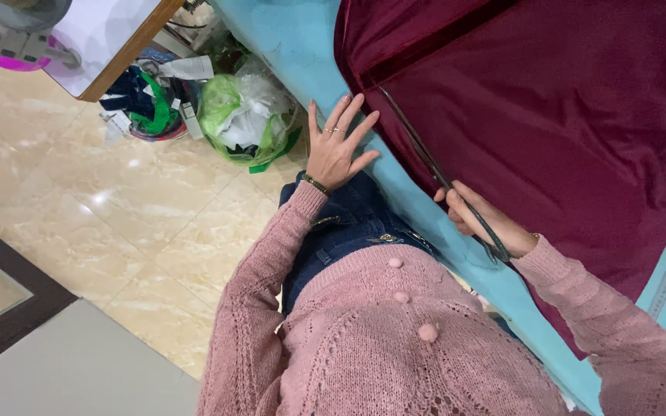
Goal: Measuring, marking with chalk, and cutting maroon fabric on a work table
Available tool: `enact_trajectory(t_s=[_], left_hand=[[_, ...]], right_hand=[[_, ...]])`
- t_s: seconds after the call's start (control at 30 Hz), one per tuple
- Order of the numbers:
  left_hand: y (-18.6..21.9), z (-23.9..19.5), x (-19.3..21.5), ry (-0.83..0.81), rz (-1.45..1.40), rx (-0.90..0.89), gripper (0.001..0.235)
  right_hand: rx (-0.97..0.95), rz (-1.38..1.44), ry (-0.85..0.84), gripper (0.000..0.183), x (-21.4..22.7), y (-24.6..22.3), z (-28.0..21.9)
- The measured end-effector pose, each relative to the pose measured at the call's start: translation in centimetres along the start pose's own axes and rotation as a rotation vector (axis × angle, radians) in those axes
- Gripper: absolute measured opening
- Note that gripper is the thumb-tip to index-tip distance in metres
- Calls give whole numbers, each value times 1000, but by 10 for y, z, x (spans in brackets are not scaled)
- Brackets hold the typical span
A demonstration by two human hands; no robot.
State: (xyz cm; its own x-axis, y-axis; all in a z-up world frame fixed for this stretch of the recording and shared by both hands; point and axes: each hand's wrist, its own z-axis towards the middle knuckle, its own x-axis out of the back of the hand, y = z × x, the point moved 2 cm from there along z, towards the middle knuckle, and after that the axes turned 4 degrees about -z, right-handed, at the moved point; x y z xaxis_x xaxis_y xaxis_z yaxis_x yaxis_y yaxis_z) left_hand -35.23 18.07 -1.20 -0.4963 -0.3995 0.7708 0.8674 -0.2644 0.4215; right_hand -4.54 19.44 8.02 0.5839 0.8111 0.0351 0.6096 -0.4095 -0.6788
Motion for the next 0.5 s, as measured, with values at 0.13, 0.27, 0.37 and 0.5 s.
enact_trajectory(t_s=[0.13, 0.27, 0.37, 0.5], left_hand=[[-4, 0, -3, 4, -12, 7, 66], [-19, 3, -11, 47, -18, 66, 58], [-28, 25, 1, 165, -35, 288, 43], [-61, 43, -5, 332, -71, 401, 30]], right_hand=[[38, -5, 13, 70, 0, 1, 0], [35, 7, 60, 57, -2, -7, -2], [14, 23, 87, 46, -2, -13, -2], [-47, 86, 64, 42, -9, -38, -13]])
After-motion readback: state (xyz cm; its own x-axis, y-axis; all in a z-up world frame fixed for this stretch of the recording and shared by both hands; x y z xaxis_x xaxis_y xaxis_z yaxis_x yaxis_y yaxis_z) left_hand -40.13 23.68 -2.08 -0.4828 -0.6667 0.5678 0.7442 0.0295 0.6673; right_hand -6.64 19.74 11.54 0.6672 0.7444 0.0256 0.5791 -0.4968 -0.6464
